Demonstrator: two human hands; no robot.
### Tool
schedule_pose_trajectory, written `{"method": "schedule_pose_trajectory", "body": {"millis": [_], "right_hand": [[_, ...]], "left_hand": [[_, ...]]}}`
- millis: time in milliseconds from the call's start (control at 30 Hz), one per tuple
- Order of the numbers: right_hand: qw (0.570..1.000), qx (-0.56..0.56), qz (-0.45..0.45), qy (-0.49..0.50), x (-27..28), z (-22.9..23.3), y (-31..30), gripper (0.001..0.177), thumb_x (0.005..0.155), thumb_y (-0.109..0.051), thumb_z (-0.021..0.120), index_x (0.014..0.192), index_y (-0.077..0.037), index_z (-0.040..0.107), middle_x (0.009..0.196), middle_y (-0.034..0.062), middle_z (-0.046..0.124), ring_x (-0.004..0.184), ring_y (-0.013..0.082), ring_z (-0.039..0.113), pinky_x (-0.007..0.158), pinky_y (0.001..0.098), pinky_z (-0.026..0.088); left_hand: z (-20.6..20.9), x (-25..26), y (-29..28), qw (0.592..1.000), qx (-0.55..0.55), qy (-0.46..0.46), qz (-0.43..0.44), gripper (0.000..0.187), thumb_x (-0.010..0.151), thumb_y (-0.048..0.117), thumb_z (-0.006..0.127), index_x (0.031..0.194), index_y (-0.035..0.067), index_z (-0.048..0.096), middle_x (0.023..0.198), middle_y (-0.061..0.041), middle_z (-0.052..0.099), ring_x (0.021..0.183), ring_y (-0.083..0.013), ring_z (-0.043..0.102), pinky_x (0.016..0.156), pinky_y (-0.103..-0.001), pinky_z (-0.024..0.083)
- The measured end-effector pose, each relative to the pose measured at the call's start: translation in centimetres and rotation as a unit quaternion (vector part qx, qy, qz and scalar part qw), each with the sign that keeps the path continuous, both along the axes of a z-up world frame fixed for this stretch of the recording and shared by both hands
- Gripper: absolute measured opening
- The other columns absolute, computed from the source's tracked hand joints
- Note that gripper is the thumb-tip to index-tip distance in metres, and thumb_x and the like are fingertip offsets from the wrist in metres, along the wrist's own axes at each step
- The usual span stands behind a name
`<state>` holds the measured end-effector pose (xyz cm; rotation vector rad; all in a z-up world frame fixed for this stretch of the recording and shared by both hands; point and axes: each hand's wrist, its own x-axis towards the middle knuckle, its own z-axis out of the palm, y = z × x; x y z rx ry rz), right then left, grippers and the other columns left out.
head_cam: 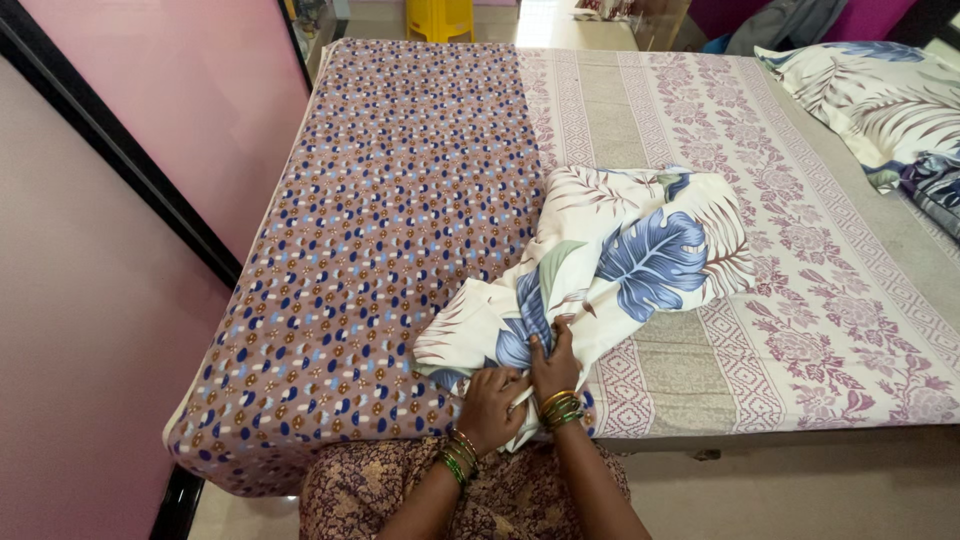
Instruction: The person unfolds a floral-patterned bed sheet on a bed, smooths it out, and then folds it into a compact rectangular shape. The person uses both hands to align the edges and press down on the folds.
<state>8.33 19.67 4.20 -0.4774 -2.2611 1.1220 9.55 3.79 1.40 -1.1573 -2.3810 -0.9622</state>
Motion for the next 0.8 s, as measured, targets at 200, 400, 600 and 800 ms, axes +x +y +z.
{"method": "schedule_pose_trajectory", "body": {"millis": [200, 400, 600, 800], "right_hand": [[0.989, 0.096, -0.015, -0.112, 1.1, 2.5, -1.0, 0.048, 0.102, -0.031, 0.052, 0.146, -0.010, 0.050, 0.126, 0.0197, 0.069, 0.113, 0.0373, 0.067, 0.104, 0.0491, 0.042], [0.993, 0.110, -0.003, -0.031, 1.6, 3.0, -1.2, 0.052, 0.100, -0.031, 0.055, 0.145, -0.005, 0.049, 0.134, 0.0220, 0.064, 0.116, 0.0393, 0.063, 0.102, 0.0486, 0.043], [0.995, 0.102, 0.004, 0.006, 1.9, 1.7, -0.8, 0.050, 0.101, -0.029, 0.055, 0.143, -0.003, 0.053, 0.145, 0.0219, 0.057, 0.128, 0.0385, 0.058, 0.104, 0.0456, 0.045], [0.993, 0.114, 0.007, 0.010, 1.5, 0.7, -0.5, 0.049, 0.103, -0.028, 0.054, 0.143, -0.002, 0.054, 0.152, 0.0208, 0.052, 0.133, 0.0368, 0.055, 0.109, 0.0446, 0.041]], "left_hand": [[0.4, 0.3, -0.1, 1.000, -0.019, -0.012, 0.020, 0.043, 0.083, 0.024, 0.062, 0.122, 0.010, 0.069, 0.120, -0.012, 0.056, 0.119, -0.0287, 0.050, 0.111, -0.056, 0.032], [1.7, 0.9, -0.2, 0.998, -0.009, 0.044, 0.054, 0.044, 0.080, 0.028, 0.064, 0.121, 0.011, 0.069, 0.133, -0.016, 0.052, 0.131, -0.0335, 0.044, 0.112, -0.064, 0.024], [1.6, 1.1, -0.4, 0.999, -0.003, 0.035, 0.041, 0.045, 0.083, 0.029, 0.064, 0.124, 0.012, 0.068, 0.134, -0.015, 0.052, 0.132, -0.0335, 0.044, 0.114, -0.062, 0.026], [0.9, 0.9, -0.6, 0.999, -0.004, 0.039, 0.034, 0.045, 0.085, 0.029, 0.062, 0.126, 0.010, 0.067, 0.134, -0.016, 0.054, 0.131, -0.0331, 0.046, 0.114, -0.058, 0.029]]}}
